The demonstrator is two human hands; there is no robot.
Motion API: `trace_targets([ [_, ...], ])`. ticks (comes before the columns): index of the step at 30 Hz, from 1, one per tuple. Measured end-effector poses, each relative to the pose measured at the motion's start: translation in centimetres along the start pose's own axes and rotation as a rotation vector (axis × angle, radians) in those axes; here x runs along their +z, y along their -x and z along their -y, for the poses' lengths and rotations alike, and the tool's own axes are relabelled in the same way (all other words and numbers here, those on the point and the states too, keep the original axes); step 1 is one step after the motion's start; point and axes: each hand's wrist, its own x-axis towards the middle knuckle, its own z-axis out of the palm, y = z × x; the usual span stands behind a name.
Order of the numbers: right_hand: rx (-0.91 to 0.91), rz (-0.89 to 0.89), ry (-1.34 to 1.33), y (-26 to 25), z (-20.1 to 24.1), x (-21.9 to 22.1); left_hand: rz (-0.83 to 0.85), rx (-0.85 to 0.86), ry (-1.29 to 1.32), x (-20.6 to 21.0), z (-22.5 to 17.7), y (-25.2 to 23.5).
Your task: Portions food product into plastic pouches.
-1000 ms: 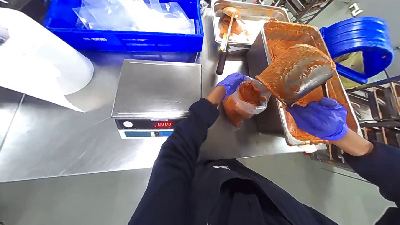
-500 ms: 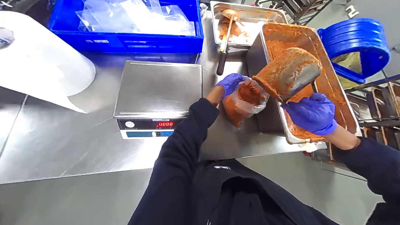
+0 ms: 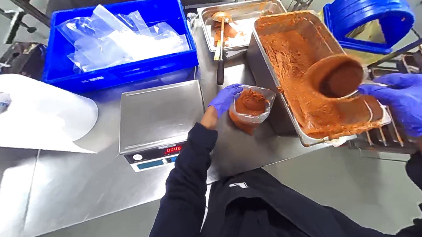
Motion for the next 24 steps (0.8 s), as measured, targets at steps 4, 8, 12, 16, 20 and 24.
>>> trace_targets([
  [4, 0.136, 0.502, 0.464, -3.0, -3.0, 4.0, 0.005, -0.002, 0.012, -0.2, 0.8, 0.4],
  [8, -0.251, 0.459, 0.405, -0.5, -3.3, 4.6, -0.007, 0.028, -0.027, -1.2, 1.9, 1.3],
  [12, -0.224, 0.479, -0.398, 8.7, 0.6, 7.2, -0.032, 0.021, -0.024, -1.4, 1.9, 2.5],
  [16, 0.298, 0.546, -0.88, 13.4, 0.5, 20.1, -0.063, -0.072, 0.01, -1.8, 2.1, 3.2],
  [20, 0.548, 0.265, -1.27, 13.3, 3.3, 26.5, -0.079, -0.112, 0.018, -2.0, 1.8, 3.7],
  [24, 0.526, 0.094, -1.452, 13.5, 6.6, 26.3, -0.018, -0.119, 0.063, -2.2, 0.9, 4.4],
])
